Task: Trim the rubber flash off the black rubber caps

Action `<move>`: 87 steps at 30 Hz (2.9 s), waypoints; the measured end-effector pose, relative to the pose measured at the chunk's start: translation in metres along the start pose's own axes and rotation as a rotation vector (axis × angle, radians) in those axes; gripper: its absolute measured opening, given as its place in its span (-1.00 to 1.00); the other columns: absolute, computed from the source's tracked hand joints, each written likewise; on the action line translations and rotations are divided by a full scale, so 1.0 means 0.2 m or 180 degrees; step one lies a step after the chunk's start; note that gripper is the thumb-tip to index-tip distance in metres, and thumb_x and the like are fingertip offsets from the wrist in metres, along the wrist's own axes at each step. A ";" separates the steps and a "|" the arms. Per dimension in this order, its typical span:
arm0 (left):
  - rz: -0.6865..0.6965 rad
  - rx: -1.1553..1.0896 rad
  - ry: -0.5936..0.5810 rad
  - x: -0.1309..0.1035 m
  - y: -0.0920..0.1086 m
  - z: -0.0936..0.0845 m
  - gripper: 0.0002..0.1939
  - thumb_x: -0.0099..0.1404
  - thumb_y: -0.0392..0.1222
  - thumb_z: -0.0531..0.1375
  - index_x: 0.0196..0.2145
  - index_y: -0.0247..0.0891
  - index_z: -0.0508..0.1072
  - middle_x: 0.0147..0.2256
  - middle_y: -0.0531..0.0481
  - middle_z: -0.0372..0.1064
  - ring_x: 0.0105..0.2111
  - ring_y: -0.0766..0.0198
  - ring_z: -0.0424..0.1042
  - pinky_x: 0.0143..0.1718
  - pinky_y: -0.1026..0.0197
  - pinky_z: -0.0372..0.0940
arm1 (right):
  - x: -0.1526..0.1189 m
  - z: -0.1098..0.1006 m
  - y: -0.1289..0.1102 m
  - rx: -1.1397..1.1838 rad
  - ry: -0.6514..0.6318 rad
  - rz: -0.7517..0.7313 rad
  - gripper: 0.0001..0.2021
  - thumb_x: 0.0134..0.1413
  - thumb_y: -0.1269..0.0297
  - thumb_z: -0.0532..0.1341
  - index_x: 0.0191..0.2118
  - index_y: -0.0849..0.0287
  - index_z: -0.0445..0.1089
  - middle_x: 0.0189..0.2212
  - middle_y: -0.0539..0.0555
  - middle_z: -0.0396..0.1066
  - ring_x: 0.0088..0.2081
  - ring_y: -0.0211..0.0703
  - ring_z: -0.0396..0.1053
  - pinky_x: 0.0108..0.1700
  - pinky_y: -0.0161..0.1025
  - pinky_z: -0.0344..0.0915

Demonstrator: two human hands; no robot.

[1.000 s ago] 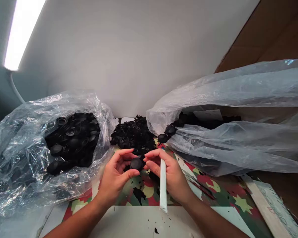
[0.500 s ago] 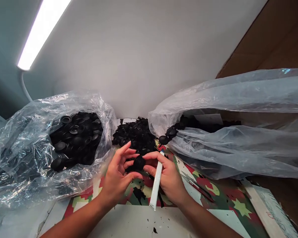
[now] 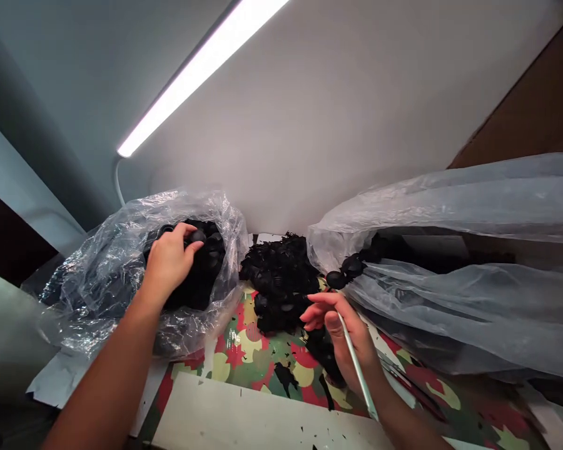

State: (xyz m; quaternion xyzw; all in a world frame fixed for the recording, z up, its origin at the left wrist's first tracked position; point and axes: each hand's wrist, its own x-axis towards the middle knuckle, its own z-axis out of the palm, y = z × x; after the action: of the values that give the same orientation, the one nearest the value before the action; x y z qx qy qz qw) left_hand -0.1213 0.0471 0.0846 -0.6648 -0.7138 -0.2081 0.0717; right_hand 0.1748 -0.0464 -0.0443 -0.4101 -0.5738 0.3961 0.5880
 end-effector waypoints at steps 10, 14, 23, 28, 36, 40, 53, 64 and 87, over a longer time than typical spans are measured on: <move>0.1235 0.0109 0.0109 -0.09 0.13 0.11 -0.62 0.39 -0.23 0.18 0.13 -0.31 0.43 0.03 -0.30 0.48 0.07 -0.15 0.41 0.11 -0.09 0.30 | 0.06 -0.08 -0.06 -0.0324 0.0375 -0.0191 -0.27 0.27 -0.42 -0.11 0.01 0.07 0.50 -0.44 0.01 0.42 -0.49 -0.19 0.37 -0.39 -0.22 0.36; 0.2012 -0.0644 -0.0865 -0.37 0.32 0.30 -0.93 0.34 -0.17 0.30 -0.23 -0.17 0.52 -0.23 -0.06 0.44 -0.19 0.05 0.48 -0.16 0.06 0.41 | 0.10 -0.10 -0.05 -0.0505 0.0641 0.0005 -0.38 0.31 -0.32 -0.01 -0.16 0.11 0.57 -0.39 0.06 0.46 -0.42 -0.18 0.43 -0.30 -0.21 0.41; 0.1262 -0.1318 -0.1001 -0.50 0.30 0.50 -0.79 0.19 -0.33 0.35 -0.22 -0.18 0.46 -0.18 0.02 0.23 -0.37 0.20 0.44 -0.30 0.07 0.47 | 0.05 -0.01 -0.01 -0.0213 0.0401 0.0371 -0.69 0.20 -0.07 0.28 -0.24 0.10 0.39 -0.25 0.14 0.60 -0.24 -0.03 0.61 -0.16 -0.13 0.49; 0.0738 -0.2694 -0.0962 -0.51 0.30 0.47 -0.75 0.14 -0.31 0.38 -0.21 -0.15 0.51 -0.18 0.05 0.18 -0.35 0.28 0.44 -0.33 0.16 0.51 | 0.01 0.07 -0.07 -0.0328 -0.0042 0.0534 -0.79 0.24 0.09 0.24 -0.34 0.09 0.36 -0.08 0.16 0.59 -0.22 -0.05 0.58 -0.26 -0.19 0.47; 0.0968 -0.2780 -0.0634 -0.54 0.36 0.45 -0.79 0.16 -0.37 0.31 -0.25 -0.17 0.44 0.01 -0.06 0.38 -0.29 0.25 0.49 -0.28 0.16 0.47 | 0.01 0.13 -0.11 -0.0428 -0.0072 0.0584 -0.80 0.21 0.12 0.21 -0.39 0.08 0.31 -0.03 0.15 0.59 -0.19 -0.04 0.55 -0.31 -0.19 0.42; 0.0893 -0.2655 -0.0753 -0.56 0.37 0.46 -0.59 0.15 -0.39 0.30 -0.05 -0.13 0.41 -0.13 0.00 0.52 -0.25 0.17 0.53 -0.19 0.11 0.46 | 0.00 0.14 -0.10 -0.0682 -0.0071 0.0342 -0.82 0.22 0.17 0.19 -0.39 0.07 0.32 -0.06 0.13 0.60 -0.15 -0.02 0.56 -0.16 -0.12 0.45; 0.0995 -0.2947 -0.0672 -0.61 0.41 0.46 -0.69 0.23 -0.39 0.22 -0.09 -0.12 0.50 -0.18 -0.01 0.47 -0.17 0.15 0.49 -0.17 0.12 0.45 | 0.01 0.15 -0.08 -0.1223 -0.0068 -0.0230 -0.86 0.30 0.31 0.10 -0.30 0.06 0.36 -0.28 0.06 0.56 -0.30 -0.11 0.51 -0.25 -0.22 0.40; -0.0305 -0.3743 -0.1042 -0.55 0.42 0.45 -0.65 0.16 0.06 0.38 -0.49 -0.22 0.38 -0.46 0.08 0.29 -0.47 0.30 0.36 -0.49 0.29 0.34 | 0.04 0.11 -0.06 -0.1492 0.0079 -0.0675 -0.85 0.37 0.32 0.07 -0.18 0.07 0.39 -0.18 0.12 0.53 -0.16 -0.07 0.53 -0.13 -0.17 0.45; -0.2872 -0.5818 -0.1965 -0.52 0.42 0.39 -0.87 0.28 -0.17 0.36 -0.31 -0.27 0.54 -0.43 0.00 0.57 -0.54 0.31 0.52 -0.57 0.34 0.42 | 0.15 -0.06 -0.09 -0.1209 0.0090 0.0073 -0.79 0.16 0.19 0.21 -0.48 0.07 0.32 -0.26 0.09 0.60 -0.25 -0.03 0.52 -0.19 -0.14 0.36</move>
State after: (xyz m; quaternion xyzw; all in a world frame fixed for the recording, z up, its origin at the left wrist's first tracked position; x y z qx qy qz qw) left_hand -0.0140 -0.0157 -0.0093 -0.1642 -0.4543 -0.4947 -0.7224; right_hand 0.1872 -0.0253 -0.0176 -0.5258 -0.6252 0.2815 0.5034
